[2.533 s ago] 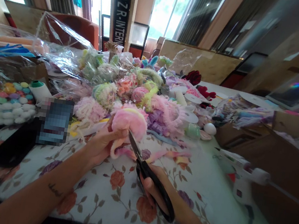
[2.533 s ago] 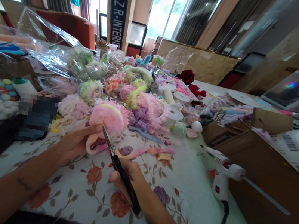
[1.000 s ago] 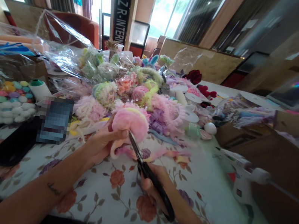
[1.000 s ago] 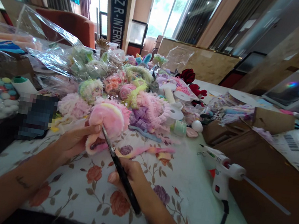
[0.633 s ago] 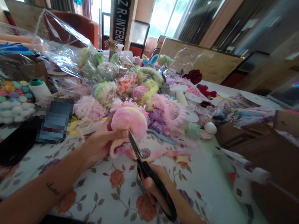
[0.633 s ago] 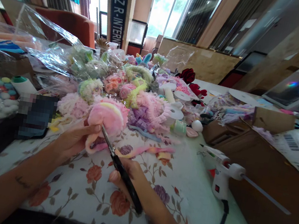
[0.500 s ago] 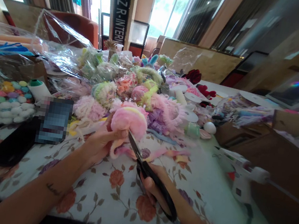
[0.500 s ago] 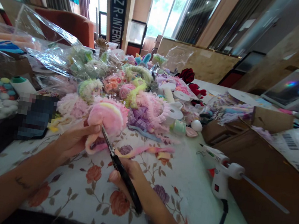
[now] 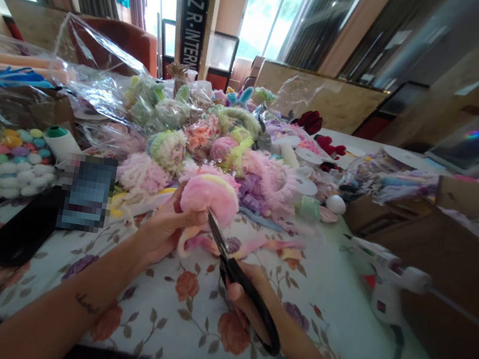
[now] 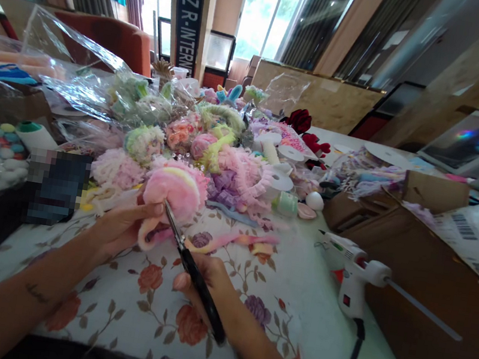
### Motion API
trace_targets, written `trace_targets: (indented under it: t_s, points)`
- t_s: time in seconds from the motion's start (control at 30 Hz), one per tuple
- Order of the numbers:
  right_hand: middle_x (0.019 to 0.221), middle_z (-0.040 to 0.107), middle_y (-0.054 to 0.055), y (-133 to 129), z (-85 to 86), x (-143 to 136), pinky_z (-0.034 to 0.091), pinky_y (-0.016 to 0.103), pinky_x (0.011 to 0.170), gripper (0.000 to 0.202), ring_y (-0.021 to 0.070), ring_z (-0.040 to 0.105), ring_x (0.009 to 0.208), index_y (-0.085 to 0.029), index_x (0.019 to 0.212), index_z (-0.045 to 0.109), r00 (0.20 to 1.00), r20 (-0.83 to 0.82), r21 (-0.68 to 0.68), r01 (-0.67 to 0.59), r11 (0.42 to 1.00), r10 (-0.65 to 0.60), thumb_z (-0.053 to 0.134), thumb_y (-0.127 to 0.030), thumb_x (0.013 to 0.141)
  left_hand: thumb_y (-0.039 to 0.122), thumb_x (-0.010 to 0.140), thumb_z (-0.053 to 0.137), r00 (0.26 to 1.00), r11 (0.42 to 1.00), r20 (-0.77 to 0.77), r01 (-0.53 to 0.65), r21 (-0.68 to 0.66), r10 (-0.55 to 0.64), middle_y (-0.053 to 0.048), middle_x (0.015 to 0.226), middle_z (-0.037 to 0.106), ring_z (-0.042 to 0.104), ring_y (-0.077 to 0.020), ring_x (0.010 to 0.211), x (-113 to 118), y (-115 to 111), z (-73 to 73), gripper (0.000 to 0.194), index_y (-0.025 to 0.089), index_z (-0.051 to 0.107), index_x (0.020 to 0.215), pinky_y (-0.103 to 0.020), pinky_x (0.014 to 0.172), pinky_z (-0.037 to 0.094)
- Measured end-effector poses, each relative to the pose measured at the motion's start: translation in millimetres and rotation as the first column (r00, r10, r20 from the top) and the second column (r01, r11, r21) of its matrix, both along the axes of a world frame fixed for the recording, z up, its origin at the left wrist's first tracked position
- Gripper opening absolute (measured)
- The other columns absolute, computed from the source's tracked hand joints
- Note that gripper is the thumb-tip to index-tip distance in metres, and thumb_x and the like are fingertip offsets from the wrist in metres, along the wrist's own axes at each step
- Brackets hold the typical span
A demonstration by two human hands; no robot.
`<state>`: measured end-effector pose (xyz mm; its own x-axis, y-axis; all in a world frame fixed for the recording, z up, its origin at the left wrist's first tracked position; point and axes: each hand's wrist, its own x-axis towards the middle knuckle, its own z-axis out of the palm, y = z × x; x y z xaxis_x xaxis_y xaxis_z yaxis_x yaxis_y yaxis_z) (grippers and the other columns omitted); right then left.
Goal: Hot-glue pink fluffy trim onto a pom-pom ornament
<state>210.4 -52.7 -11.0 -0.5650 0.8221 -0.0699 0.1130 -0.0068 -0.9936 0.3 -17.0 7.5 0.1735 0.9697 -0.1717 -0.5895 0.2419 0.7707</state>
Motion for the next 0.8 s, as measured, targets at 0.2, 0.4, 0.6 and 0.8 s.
trace_targets:
  t_s: [0.2,0.4,0.6,0.8]
  points:
    - [0.05,0.028,-0.009,-2.3,-0.8,-1.1,0.017,0.023,0.041,0.071,0.0058,0.025,0.045,-0.023,0.062,0.038,0.998,0.035,-0.007,0.044,0.999,-0.044,0.063,-0.09,0.065,0.016,0.063,0.091,1.0,1.0,0.002,0.005,0.004,-0.005,-0.003,0.082,0.068,0.065,-0.0161,0.073,0.5,-0.7,-0.1,0.034,0.013,0.067,0.088,-0.031,0.064,0.061]
    - [0.051,0.033,-0.009,0.6,-3.4,1.4,0.016,0.023,0.041,0.069,0.0058,0.027,0.045,-0.022,0.067,0.043,1.0,0.011,-0.026,0.023,0.999,-0.022,0.067,-0.087,0.066,0.019,0.062,0.091,1.0,1.0,-0.016,0.01,0.025,-0.01,-0.003,0.079,0.066,0.064,-0.0158,0.071,1.1,0.3,0.9,0.032,0.012,0.068,0.083,-0.03,0.062,0.06]
    - [0.052,0.031,-0.009,0.8,-5.8,1.2,0.017,0.023,0.042,0.069,0.0057,0.026,0.046,-0.022,0.066,0.041,1.0,-0.009,-0.038,0.024,0.999,-0.024,0.068,-0.085,0.066,0.019,0.062,0.091,0.999,0.998,-0.047,0.023,0.055,-0.021,-0.002,0.075,0.065,0.062,-0.0139,0.069,1.2,0.1,2.0,0.032,0.013,0.065,0.08,-0.026,0.062,0.057]
    - [0.051,0.031,-0.009,1.0,-7.4,1.0,0.016,0.024,0.043,0.07,0.0061,0.026,0.046,-0.022,0.065,0.042,0.999,0.002,-0.027,0.035,0.999,-0.034,0.067,-0.087,0.065,0.018,0.064,0.089,0.998,0.994,-0.053,0.045,0.098,-0.04,0.0,0.076,0.064,0.06,-0.0133,0.06,0.8,0.4,-0.1,0.036,0.016,0.063,0.088,-0.028,0.055,0.056]
